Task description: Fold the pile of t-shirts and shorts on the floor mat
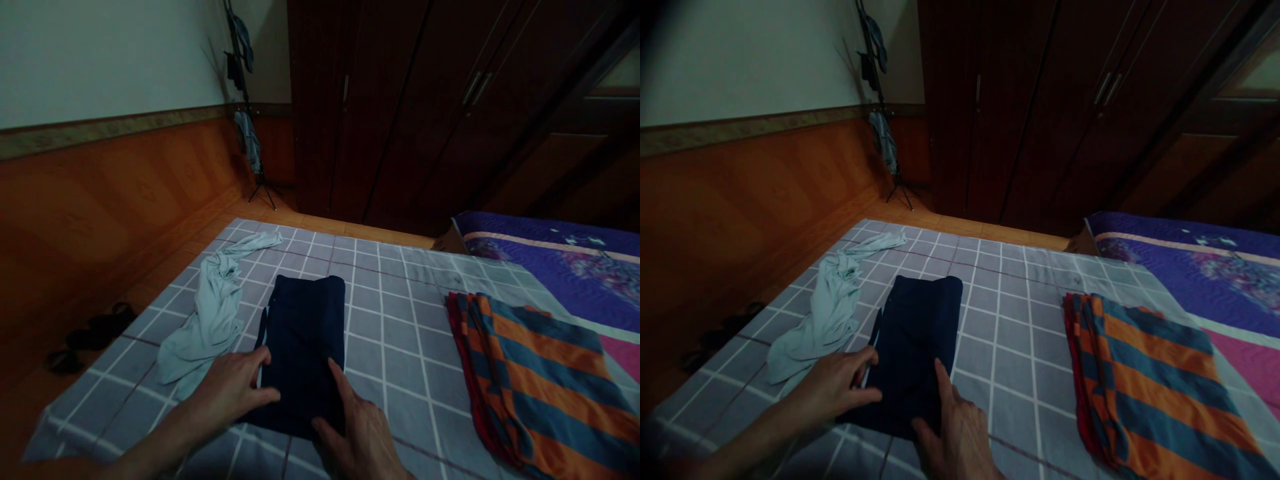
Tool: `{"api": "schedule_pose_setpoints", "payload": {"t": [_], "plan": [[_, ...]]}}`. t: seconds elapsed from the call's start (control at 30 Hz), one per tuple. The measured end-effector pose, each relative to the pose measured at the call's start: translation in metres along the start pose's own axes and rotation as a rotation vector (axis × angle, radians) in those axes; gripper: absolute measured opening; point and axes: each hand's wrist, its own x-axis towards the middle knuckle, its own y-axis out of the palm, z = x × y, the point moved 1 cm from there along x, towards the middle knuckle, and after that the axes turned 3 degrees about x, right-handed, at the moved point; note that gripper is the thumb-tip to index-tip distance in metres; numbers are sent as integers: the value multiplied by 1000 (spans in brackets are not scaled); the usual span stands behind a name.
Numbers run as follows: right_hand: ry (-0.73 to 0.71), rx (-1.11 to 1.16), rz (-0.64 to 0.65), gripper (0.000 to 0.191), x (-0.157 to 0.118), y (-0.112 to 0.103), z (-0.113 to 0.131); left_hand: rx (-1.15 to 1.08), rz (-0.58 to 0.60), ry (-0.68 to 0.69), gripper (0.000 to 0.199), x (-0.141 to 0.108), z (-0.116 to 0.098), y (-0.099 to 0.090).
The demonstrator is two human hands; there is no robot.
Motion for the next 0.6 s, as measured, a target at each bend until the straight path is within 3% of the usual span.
{"api": "schedule_pose_setpoints", "payload": {"t": [0.17, 0.33, 0.43, 0.53, 0.6], "plan": [[71, 101, 112, 82, -2, 1, 3, -246, 71, -79, 14, -22, 25, 8], [95, 198, 134, 85, -3, -1, 1, -163, 61, -86, 21, -20, 43, 0], [121, 220, 125, 86, -1, -1, 1, -115, -75, -31, 31, 5, 44, -13], [131, 196, 117, 88, -1, 3, -1, -84, -244, 5, 50, 52, 41, -25], [115, 196, 94, 89, -2, 6, -2, -95, -310, -48, 57, 89, 40, -29]]}}
